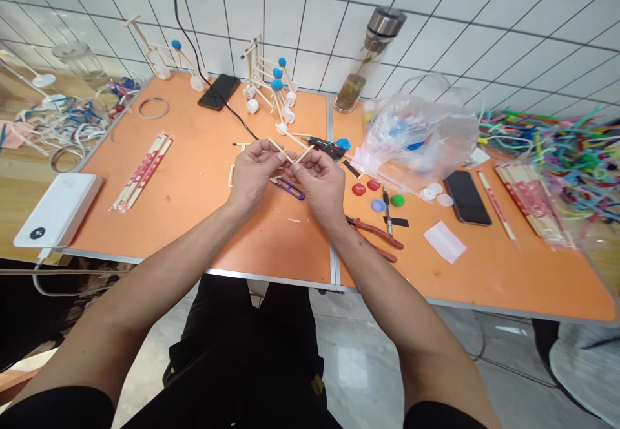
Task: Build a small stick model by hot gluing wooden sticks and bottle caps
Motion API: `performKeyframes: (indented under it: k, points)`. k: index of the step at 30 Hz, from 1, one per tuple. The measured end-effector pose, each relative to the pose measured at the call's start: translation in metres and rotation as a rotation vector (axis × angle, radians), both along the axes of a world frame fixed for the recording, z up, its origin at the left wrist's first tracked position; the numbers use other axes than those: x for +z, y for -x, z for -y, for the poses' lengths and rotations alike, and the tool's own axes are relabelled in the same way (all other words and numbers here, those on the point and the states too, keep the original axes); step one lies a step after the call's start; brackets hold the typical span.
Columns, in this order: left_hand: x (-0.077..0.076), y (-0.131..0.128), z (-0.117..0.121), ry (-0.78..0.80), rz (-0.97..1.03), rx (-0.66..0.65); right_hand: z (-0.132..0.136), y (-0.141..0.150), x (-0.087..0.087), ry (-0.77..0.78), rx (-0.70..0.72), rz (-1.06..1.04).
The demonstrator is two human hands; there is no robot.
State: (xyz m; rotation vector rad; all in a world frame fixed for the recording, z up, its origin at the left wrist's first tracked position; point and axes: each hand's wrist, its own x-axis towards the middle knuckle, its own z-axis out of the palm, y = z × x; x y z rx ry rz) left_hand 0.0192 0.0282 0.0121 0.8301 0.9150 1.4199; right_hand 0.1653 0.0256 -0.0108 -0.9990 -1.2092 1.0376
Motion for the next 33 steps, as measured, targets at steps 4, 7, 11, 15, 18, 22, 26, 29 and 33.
performKeyframes:
  k: [4,7,11,15,18,22,26,29,33]
  points:
    - [0.0001,0.0010,-0.0014,0.008,-0.001,-0.005,-0.0001,0.0004,-0.0001,0.004,-0.013,-0.006]
    - [0.0011,0.0013,-0.0018,0.011,-0.006,-0.002,-0.0007,0.0005,-0.0006,-0.007,-0.014,-0.015]
    - [0.0016,0.0013,-0.0020,0.036,-0.011,-0.009,-0.0011,0.0000,-0.0014,-0.016,-0.011,0.023]
    - [-0.0005,0.0016,-0.0029,0.029,-0.008,-0.019,-0.0003,0.0001,-0.0009,-0.014,-0.008,0.027]
    - [-0.0012,0.0019,-0.0032,0.019,0.005,-0.023,0.0004,0.0003,-0.0001,-0.006,-0.012,0.009]
    - [0.0004,0.0015,-0.0029,0.065,0.010,-0.010,0.0000,0.0002,-0.0008,0.004,-0.032,0.021]
    - [0.0004,0.0011,-0.0028,0.079,0.001,-0.017,-0.0013,-0.0003,-0.0031,-0.007,-0.030,0.035]
    - [-0.0012,0.0014,-0.0031,0.066,-0.006,-0.019,-0.0016,-0.0006,-0.0038,-0.019,-0.026,0.042]
    - [-0.0020,0.0018,-0.0035,0.065,0.004,-0.016,-0.0011,-0.0009,-0.0030,-0.020,-0.026,0.029]
